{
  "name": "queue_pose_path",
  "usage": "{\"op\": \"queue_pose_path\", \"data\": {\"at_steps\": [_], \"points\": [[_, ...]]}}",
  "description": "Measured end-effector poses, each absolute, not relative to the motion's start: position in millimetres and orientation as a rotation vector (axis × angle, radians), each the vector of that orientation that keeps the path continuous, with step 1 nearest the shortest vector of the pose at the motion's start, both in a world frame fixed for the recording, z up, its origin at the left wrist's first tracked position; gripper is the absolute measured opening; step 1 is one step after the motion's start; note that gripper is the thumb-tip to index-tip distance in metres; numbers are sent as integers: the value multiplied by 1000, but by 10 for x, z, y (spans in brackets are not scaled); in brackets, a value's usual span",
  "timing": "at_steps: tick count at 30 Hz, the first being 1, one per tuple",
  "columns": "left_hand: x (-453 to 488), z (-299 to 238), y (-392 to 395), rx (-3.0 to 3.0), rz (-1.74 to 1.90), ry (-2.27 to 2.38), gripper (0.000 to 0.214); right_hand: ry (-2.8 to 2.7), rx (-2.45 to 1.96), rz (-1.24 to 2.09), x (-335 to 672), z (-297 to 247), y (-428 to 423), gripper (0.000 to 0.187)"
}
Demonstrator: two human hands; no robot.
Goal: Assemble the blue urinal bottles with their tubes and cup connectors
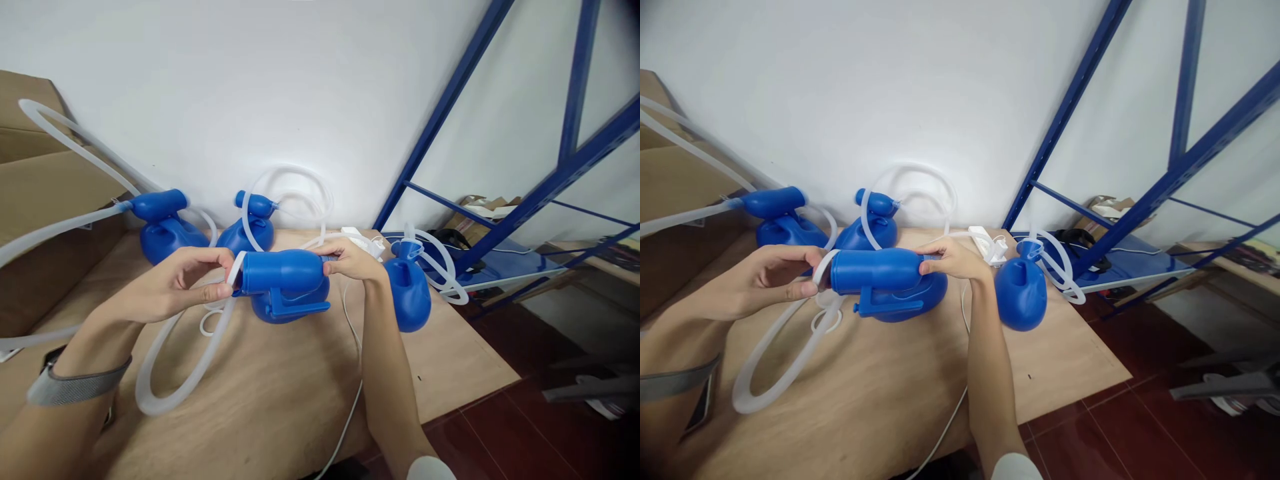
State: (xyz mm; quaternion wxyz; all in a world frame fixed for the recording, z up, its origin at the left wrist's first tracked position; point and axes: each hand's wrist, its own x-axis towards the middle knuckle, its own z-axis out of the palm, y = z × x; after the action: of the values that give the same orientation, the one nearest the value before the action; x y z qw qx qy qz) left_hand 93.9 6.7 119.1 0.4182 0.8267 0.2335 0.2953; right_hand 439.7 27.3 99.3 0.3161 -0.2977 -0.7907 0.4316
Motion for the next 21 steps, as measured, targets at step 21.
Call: {"op": "queue_pose_path", "data": {"at_steps": [21], "points": [[1038, 1248, 18, 1340, 1086, 812, 38, -1945, -780, 1208, 4211, 1001, 274, 59]]}}
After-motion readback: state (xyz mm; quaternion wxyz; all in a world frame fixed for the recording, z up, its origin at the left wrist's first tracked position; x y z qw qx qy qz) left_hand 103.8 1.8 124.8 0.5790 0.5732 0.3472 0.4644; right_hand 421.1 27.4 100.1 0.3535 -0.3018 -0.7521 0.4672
